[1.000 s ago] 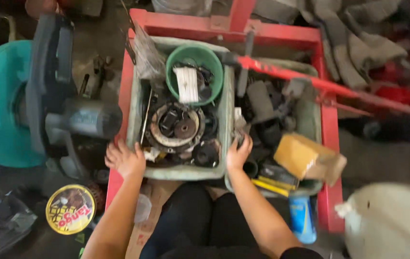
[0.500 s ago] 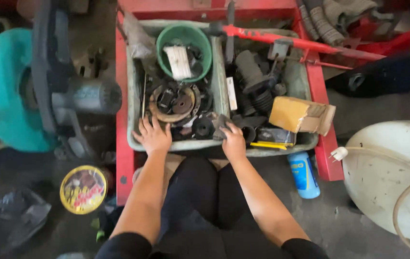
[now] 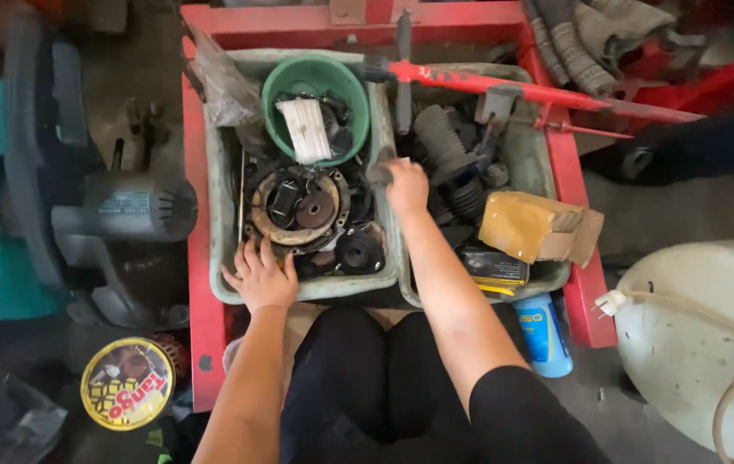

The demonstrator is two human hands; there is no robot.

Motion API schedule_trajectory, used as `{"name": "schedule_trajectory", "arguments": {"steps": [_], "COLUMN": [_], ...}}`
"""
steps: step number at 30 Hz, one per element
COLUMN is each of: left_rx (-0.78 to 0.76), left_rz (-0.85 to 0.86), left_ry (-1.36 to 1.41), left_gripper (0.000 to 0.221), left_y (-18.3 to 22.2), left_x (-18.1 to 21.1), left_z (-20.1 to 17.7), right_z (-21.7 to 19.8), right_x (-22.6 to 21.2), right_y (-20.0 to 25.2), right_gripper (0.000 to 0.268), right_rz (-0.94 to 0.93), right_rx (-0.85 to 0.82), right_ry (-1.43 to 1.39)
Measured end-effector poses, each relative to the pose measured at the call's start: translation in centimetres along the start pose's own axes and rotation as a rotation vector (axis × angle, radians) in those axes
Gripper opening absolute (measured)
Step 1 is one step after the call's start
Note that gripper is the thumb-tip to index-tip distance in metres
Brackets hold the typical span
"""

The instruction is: Cleaning a large air compressor with a rag and then sorting through various mechanical parts in bins.

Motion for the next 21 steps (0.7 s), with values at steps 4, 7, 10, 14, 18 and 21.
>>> {"name": "schedule_trajectory", "arguments": {"steps": [4, 7, 10, 14, 18, 21], "left_rx": [-0.010, -0.004, -0.002, 0.002, 0.027, 0.064], "left_rz": [-0.004, -0.005, -0.017, -0.031, -0.019, 0.012], "left_ry": [0.027, 0.030, 0.035, 0.038, 0.020, -0.015], "left_gripper": [0.062, 0.062, 0.062, 0.062, 0.063, 0.059], "left_y": [0.4, 0.5, 0.3, 0.3, 0.8, 0.9], "left_x": [-0.1, 0.2, 0.4, 0.2, -0.2, -0.4], "left_z": [-0.3, -0.4, -0.6, -0.3, 0.6, 0.9], "right_z": [-0.1, -1.6, -3.6, -5.8, -8.2, -10.7], "right_x": [0.4, 0.3, -0.8, -2.5, -4.7, -7.8], "right_y": [-1.0, 1.1, 5.2, 13.3, 18.7, 19.1], "right_gripper": [0.050, 0.050, 0.049, 0.048, 0.052, 0.045], "right_rz": [-0.005, -0.004, 0.031, 0.012, 0.079, 0.179], "right_rx": [-0.029, -0.050, -0.082, -0.127, -0.148, -0.198], "right_ry": [0.000, -0.030, -0.069, -0.091, -0.090, -0.190]}}
Point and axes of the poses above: each hand's wrist, its own y-axis away from the middle knuckle, its own z-axis out of the palm, x = y × z, the point moved 1 cm from there along -y, towards the middle knuckle
